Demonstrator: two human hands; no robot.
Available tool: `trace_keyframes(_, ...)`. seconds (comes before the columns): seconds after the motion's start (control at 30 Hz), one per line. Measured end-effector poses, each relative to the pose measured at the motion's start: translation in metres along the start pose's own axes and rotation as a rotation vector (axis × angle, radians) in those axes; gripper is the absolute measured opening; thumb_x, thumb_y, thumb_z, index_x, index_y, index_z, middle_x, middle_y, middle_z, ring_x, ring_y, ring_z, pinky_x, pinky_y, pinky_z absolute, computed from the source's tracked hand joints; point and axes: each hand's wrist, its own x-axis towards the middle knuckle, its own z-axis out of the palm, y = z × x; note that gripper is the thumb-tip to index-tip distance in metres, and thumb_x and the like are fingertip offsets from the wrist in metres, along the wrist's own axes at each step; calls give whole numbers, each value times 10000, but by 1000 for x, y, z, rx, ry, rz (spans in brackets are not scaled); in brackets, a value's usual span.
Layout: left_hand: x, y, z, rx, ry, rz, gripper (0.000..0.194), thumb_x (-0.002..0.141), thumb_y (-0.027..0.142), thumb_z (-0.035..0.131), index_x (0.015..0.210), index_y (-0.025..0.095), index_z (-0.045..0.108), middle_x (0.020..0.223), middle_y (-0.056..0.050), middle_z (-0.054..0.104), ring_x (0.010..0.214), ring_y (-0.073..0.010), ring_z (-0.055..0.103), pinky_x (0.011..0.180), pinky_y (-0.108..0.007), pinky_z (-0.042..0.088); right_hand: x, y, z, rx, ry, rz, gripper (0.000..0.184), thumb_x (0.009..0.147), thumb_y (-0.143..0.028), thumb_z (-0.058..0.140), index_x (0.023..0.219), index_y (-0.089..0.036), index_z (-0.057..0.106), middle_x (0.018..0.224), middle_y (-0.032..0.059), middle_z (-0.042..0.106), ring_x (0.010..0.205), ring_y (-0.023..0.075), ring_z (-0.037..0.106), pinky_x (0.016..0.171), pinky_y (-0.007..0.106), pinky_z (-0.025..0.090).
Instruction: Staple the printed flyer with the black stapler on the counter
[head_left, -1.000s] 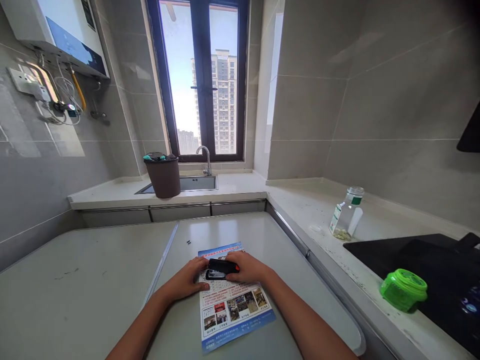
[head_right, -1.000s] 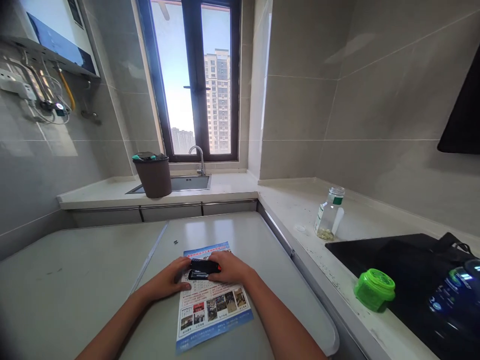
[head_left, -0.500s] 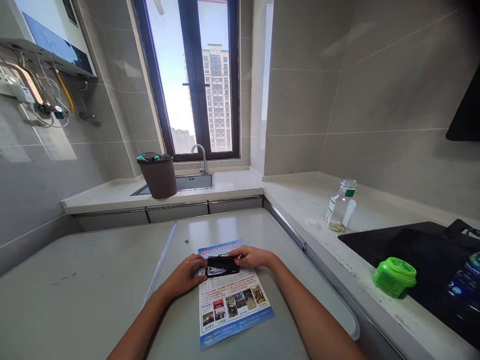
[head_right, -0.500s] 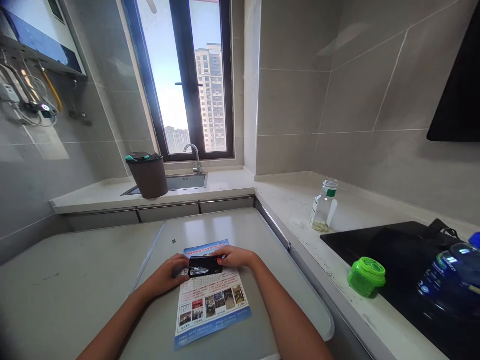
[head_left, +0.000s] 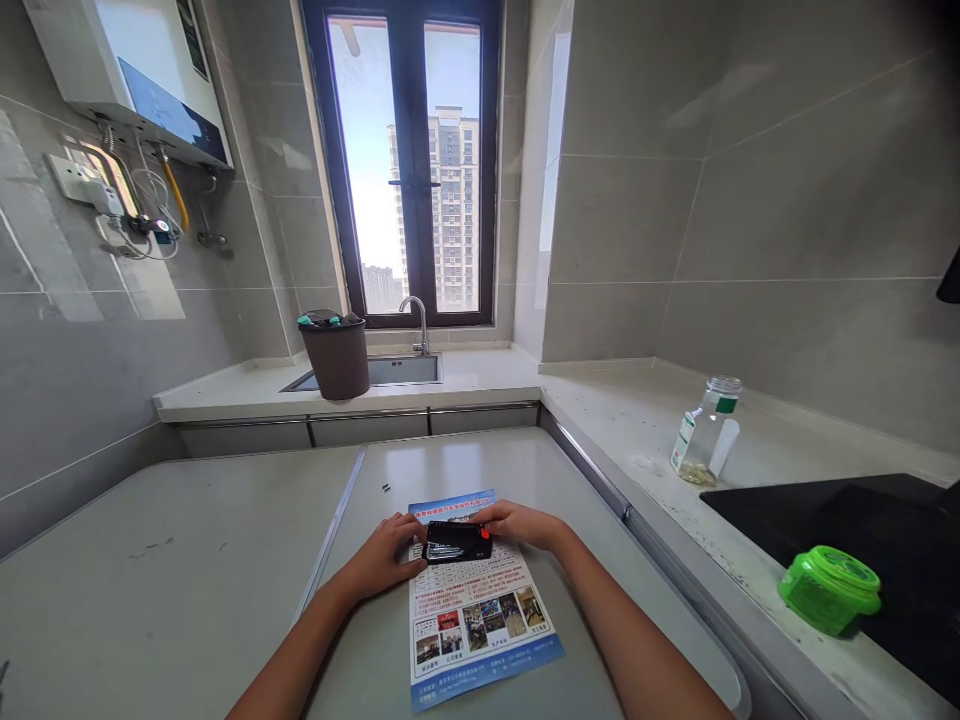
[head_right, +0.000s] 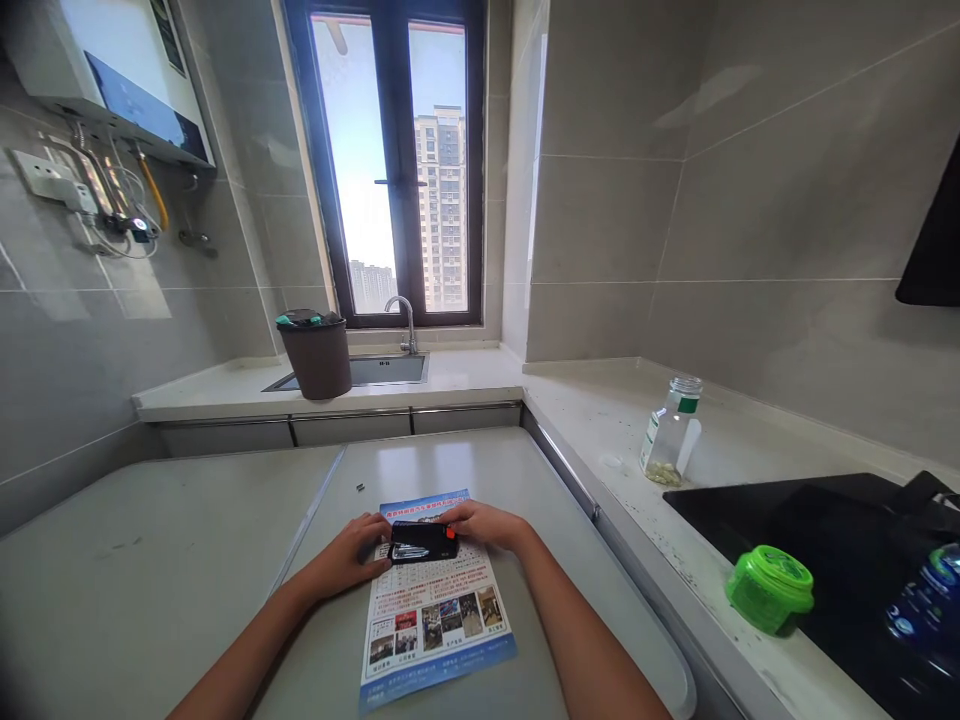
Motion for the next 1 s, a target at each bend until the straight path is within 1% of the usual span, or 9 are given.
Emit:
trace_keyframes(0.2, 2, -8, 3, -37, 5, 2, 180, 831, 308, 712, 975, 218, 655, 1085, -54, 660, 1031, -261, 562, 924, -366, 415, -3, -2, 1, -222, 25, -15, 474, 898, -262, 515, 1347, -232, 664, 1352, 40, 656, 1272, 253, 554, 1126, 404, 384)
trace_keyframes(0.37, 1, -8, 5, -38, 28, -8, 178, 806, 287, 742, 946, 207, 666, 1042, -48, 669, 986, -247, 570, 878, -340, 423, -4, -6, 1, -327, 3, -33, 457, 919, -246, 496, 1346, -258, 657, 1301, 41, 675, 1227, 237, 571, 1101, 393, 402)
trace_keyframes(0.47, 1, -8, 4, -29, 28, 3, 192, 823, 318, 744, 968, 207, 685, 1055, -57, 678, 990, -248, 575, 872, -339, 430, -4, -12, 2, -269, 67, -4, 397, 913, -306, 543, 1270, -234, 699, 1235, 63, 689, 1152, 244, 599, 1037, 383, 445)
trace_keyframes(0.57, 1, -10, 4, -46, 30, 2, 195, 853, 359, 733, 986, 217, 726, 1067, -65, 697, 1005, -249, 592, 891, -341, 435, -2, -14, 6, -213, 144, -75, 393, 939, -437, 551, 1221, -219, 715, 1257, 77, 658, 1140, 243, 596, 1015, 368, 447)
trace_keyframes(0.67, 1, -12, 4, -84, 34, -16, 181, 873, 375, 718, 973, 234, 771, 1036, -61, 714, 977, -236, 621, 868, -322, 447, 3, -9, 16, -334, 144, -175, 491, 813, -501, 731, 1225, -235, 708, 1272, 69, 633, 1164, 260, 560, 1005, 361, 434)
trace_keyframes(0.73, 1, -11, 3, -111, 33, -31, 201, 886, 395, 703, 975, 236, 788, 980, -55, 722, 913, -219, 637, 816, -304, 456, 7, -6, 24, -431, 172, -182, 501, 687, -421, 846, 1137, -228, 737, 1139, 46, 675, 1081, 254, 578, 950, 345, 443)
trace_keyframes(0.83, 1, -9, 2, -165, 113, -36, 274, 918, 444, 656, 962, 206, 784, 927, -54, 726, 849, -201, 638, 796, -298, 464, 10, -6, 35, -451, 255, -196, 273, 700, -319, 814, 945, -210, 764, 904, 8, 703, 919, 220, 607, 885, 326, 446)
trace_keyframes(0.9, 3, -10, 2, -234, 193, -48, 338, 930, 484, 626, 938, 178, 771, 892, -57, 719, 812, -193, 626, 764, -291, 471, 10, -12, 40, -430, 309, -251, 276, 706, -271, 775, 976, -212, 767, 953, 16, 727, 943, 231, 622, 901, 332, 444)
trace_keyframes(1.0, 9, -15, 5, -451, 233, -85, 396, 919, 525, 625, 950, 153, 757, 797, -41, 680, 687, -161, 587, 648, -266, 466, 9, -22, 47, -394, 380, -299, 486, 705, -195, 685, 1188, -234, 715, 1143, 32, 728, 1033, 245, 638, 924, 325, 450)
